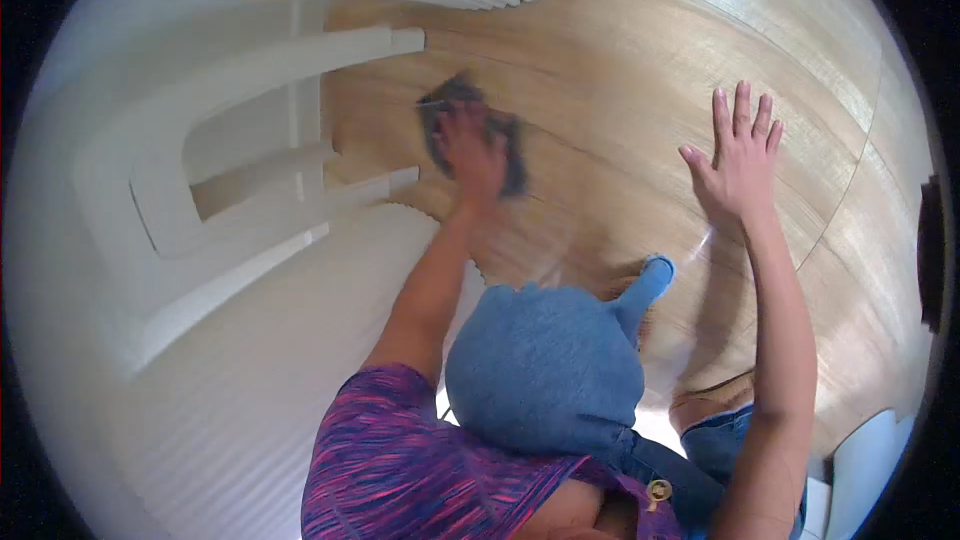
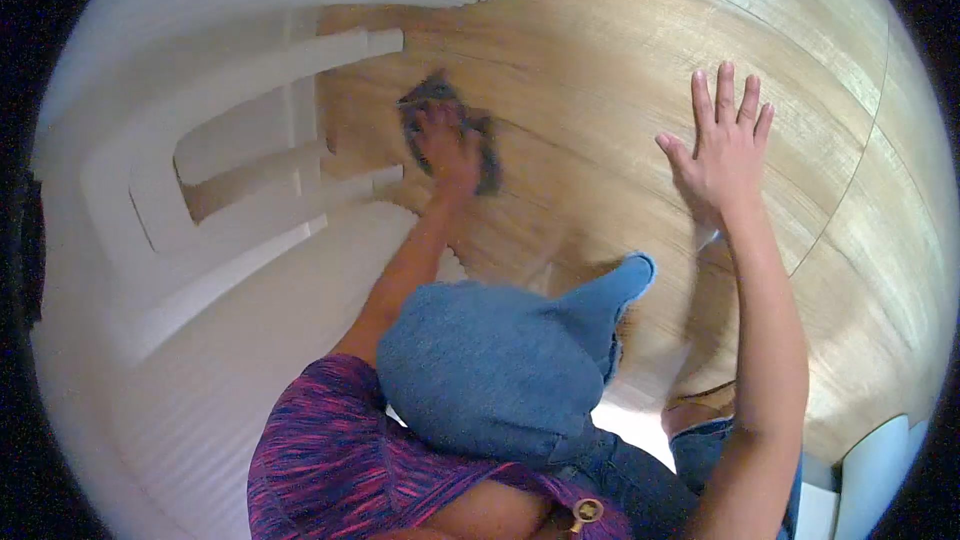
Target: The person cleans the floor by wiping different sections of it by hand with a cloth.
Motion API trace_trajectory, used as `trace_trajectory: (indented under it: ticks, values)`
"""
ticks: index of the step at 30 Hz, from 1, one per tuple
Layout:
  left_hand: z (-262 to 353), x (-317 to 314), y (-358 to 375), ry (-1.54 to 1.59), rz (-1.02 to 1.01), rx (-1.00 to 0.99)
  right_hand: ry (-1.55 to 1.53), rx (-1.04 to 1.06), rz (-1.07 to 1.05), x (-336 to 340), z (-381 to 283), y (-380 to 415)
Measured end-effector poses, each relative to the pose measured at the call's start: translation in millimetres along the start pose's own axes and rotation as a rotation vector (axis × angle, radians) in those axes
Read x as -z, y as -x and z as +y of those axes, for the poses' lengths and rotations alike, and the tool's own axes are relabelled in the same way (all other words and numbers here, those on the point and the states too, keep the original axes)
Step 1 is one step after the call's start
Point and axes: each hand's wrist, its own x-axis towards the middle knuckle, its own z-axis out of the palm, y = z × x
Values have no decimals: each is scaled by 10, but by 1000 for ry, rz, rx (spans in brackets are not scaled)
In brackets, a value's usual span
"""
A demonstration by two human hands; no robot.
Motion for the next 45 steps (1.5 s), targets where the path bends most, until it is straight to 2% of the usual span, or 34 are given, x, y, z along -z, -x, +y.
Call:
trace_trajectory:
  ticks: [2,3,4,6,8,11,14,17,20,21,22,24,26,28,29,30,31,32,33,35,37,38,40,42,43,44,45]
  values:
    - [-639,-54,-550,68,165,214,43,-24,-69,10,7,-34]
    - [-1074,-197,-745,28,377,289,37,-30,-87,30,14,-43]
    - [-1283,-92,-1003,-85,195,792,36,-40,-105,64,13,-38]
    - [-2247,-148,-1268,-167,-249,1243,38,-48,-120,123,-14,-52]
    - [-2055,129,-1465,5,-362,1309,40,-71,-133,144,-22,-42]
    - [-2159,122,-1751,511,-26,838,28,-80,-138,156,-29,-42]
    - [-1998,218,-2108,545,113,500,41,-90,-152,165,-47,-65]
    - [-1571,288,-2301,475,158,163,34,-77,-132,158,-35,-50]
    - [-1387,287,-2136,329,213,-172,57,-80,-152,158,-26,-67]
    - [-1400,223,-1971,276,246,-203,59,-84,-157,172,-29,-54]
    - [-1413,163,-1749,201,256,-42,58,-93,-152,167,-54,-58]
    - [-1284,-25,-1394,-80,162,657,49,-109,-143,188,-54,-65]
    - [-908,-178,-984,75,239,621,35,-113,-157,232,-64,-43]
    - [-42,-141,-684,12,78,325,16,-108,-171,254,-48,-51]
    - [441,-245,-558,-83,259,74,-10,-102,-162,255,-26,-55]
    - [1069,-77,-559,-24,240,-83,-25,-94,-150,269,1,-67]
    - [1525,-38,-590,107,189,-286,-173,-134,-155,295,54,-100]
    - [1772,-26,-640,230,132,-493,-326,-173,-161,319,138,-142]
    - [1790,-12,-652,219,106,-605,-477,-213,-162,363,217,-148]
    - [1930,55,-751,200,48,-833,-477,-244,-44,495,421,-12]
    - [1358,-121,-839,28,163,-443,-474,-322,39,707,688,286]
    - [1026,-91,-916,134,164,-131,-491,-377,56,813,843,450]
    - [716,-66,-972,117,299,359,-554,-538,80,955,1141,635]
    - [1047,-81,-1095,79,228,315,-654,-763,74,831,1317,812]
    - [1246,-56,-1142,54,185,296,-581,-666,192,691,1323,824]
    - [1564,-146,-1188,54,183,145,-502,-646,151,590,1284,866]
    - [2011,-254,-1165,53,191,-9,-460,-584,268,399,1227,837]
